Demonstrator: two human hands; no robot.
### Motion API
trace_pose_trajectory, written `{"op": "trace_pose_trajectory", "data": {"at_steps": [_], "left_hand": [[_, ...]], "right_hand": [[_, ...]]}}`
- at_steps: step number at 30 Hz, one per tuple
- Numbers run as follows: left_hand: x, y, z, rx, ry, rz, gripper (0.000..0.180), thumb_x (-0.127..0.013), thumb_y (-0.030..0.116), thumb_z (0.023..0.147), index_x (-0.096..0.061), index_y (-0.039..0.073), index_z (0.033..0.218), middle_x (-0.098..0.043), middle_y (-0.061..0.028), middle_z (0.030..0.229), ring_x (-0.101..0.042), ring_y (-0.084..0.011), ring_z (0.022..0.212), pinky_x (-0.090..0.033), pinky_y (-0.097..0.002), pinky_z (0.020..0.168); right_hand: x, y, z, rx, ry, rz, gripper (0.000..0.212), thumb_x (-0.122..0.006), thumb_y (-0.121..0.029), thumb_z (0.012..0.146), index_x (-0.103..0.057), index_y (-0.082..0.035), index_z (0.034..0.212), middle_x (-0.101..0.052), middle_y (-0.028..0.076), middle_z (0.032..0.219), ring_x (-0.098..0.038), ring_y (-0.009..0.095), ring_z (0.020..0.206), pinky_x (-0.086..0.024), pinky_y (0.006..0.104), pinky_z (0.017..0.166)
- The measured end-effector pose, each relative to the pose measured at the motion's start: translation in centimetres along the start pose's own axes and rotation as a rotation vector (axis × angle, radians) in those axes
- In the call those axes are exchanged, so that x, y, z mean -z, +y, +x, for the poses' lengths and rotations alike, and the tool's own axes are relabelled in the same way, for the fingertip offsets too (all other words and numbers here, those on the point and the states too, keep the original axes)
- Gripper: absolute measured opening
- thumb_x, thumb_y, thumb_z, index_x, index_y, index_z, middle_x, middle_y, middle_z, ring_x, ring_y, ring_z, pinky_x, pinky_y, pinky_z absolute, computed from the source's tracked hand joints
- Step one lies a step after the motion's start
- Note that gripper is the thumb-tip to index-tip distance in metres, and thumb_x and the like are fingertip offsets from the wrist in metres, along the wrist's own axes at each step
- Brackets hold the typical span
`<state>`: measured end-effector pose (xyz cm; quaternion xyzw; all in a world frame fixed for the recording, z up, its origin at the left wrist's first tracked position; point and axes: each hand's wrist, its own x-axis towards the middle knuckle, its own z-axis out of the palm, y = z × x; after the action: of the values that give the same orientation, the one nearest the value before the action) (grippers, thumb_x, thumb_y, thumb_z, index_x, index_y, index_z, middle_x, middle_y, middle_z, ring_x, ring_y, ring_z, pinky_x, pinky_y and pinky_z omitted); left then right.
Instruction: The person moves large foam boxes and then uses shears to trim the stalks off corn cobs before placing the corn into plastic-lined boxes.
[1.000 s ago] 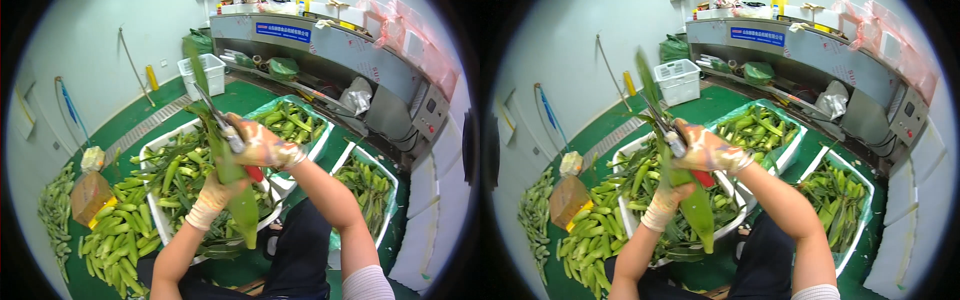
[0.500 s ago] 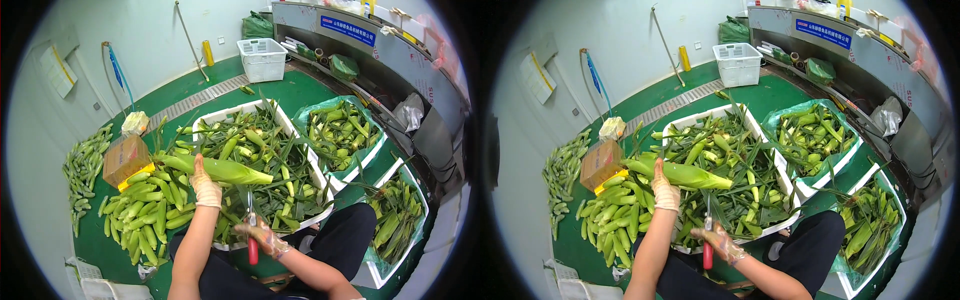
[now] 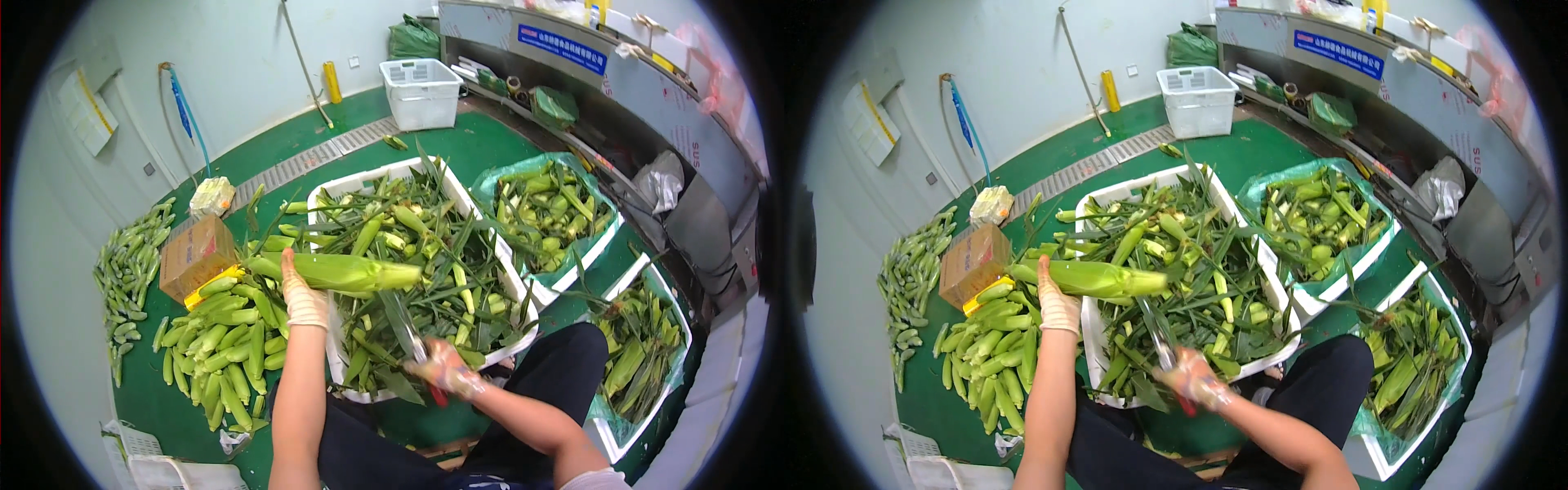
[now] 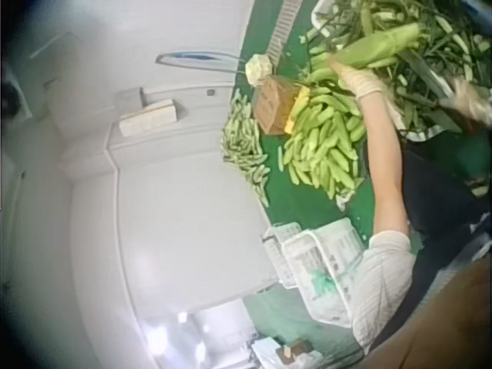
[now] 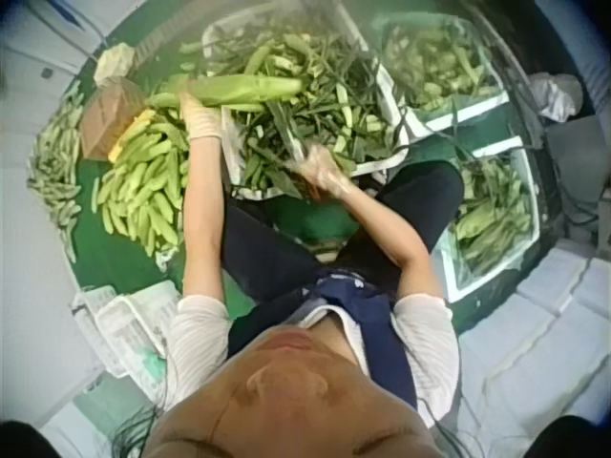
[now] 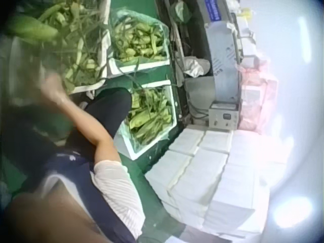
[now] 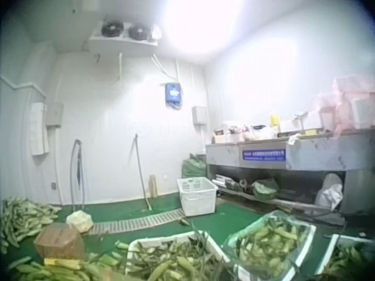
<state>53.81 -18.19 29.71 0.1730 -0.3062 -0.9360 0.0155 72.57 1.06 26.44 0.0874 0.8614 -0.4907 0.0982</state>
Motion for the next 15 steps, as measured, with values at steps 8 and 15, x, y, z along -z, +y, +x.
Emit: {"op": "trace_pose_trajectory", "data": {"at_steps": [8, 15], "left_hand": [[-1.3, -2.9, -3.5, 0.11, -0.209, 0.221, 0.073, -0.078, 0.056, 0.064, -0.05, 0.003, 0.107, -0.059, -0.0144, 0.086, -0.061, -0.0277, 0.078, -0.051, -0.0439, 0.075], [-1.7, -2.7, -2.5, -0.043, -0.223, 0.226, 0.054, -0.065, 0.047, 0.082, -0.054, 0.003, 0.111, -0.063, -0.0115, 0.093, -0.062, -0.0267, 0.082, -0.052, -0.0434, 0.075]], "right_hand": [[4.9, -4.7, -0.3, 0.229, 0.35, -0.19, 0.072, -0.079, -0.041, 0.067, -0.042, 0.006, 0.106, -0.061, 0.02, 0.088, -0.062, 0.03, 0.076, -0.051, 0.0366, 0.069], [3.1, -4.7, 0.1, 0.293, 0.287, -0.115, 0.073, -0.079, -0.028, 0.067, -0.041, 0.007, 0.118, -0.061, 0.023, 0.1, -0.063, 0.034, 0.088, -0.052, 0.0376, 0.076]]}}
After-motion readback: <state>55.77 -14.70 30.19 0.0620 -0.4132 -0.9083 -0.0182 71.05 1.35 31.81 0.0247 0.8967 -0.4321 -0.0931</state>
